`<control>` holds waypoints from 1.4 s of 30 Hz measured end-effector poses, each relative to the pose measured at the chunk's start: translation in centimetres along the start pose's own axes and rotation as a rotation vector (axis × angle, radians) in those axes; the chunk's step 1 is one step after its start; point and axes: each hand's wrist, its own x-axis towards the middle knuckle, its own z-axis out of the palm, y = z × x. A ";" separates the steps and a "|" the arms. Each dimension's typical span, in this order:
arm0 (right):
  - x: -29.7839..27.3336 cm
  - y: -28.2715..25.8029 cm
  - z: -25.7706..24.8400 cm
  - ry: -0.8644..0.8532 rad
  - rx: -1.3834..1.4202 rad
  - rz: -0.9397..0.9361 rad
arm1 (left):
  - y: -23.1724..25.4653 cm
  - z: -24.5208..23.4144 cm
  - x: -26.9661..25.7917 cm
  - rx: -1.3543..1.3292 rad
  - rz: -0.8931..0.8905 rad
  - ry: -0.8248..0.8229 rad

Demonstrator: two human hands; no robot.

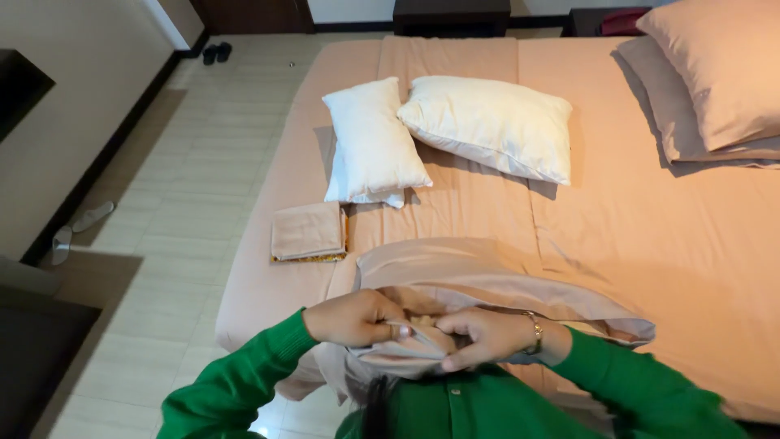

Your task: Putting clean pillowcases onto pillows and arranging them on a bed.

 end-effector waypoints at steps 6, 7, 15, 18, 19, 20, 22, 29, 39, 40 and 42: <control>-5.3 2.1 -4.9 -0.369 0.134 0.255 | -0.6 -0.9 -1.4 0.155 -0.063 -0.122; -6.8 2.0 -5.5 -0.367 0.126 0.255 | -0.5 -1.4 -1.7 0.160 -0.059 -0.118; -16.4 5.0 -8.7 -0.020 -0.607 0.735 | 0.4 -2.5 -1.5 0.070 -0.120 -0.169; -17.3 6.5 -7.5 0.147 -0.747 0.801 | 0.1 -1.7 -1.4 0.158 0.089 -0.085; -17.1 6.2 -7.3 0.156 -0.742 0.804 | 1.3 -2.1 -1.5 0.163 0.093 -0.093; -17.0 6.1 -6.9 0.286 -0.757 0.816 | 2.5 -2.3 -1.8 0.253 -0.099 -0.121; -16.8 6.4 -6.0 0.421 -0.763 0.831 | 3.0 -2.6 -2.2 0.346 -0.288 -0.162; -14.3 6.3 -2.9 0.864 -0.954 0.663 | -0.4 -1.2 -3.2 0.565 -0.003 0.211; -13.5 7.3 -3.5 0.773 -0.854 0.498 | -4.5 -0.4 -4.8 0.442 -0.136 0.266; -13.5 7.0 -3.8 0.770 -0.856 0.496 | -5.0 -0.9 -4.8 0.440 -0.137 0.269; -13.4 6.2 -4.4 0.548 -0.624 0.526 | -6.0 -2.0 -4.8 0.293 -0.286 -0.056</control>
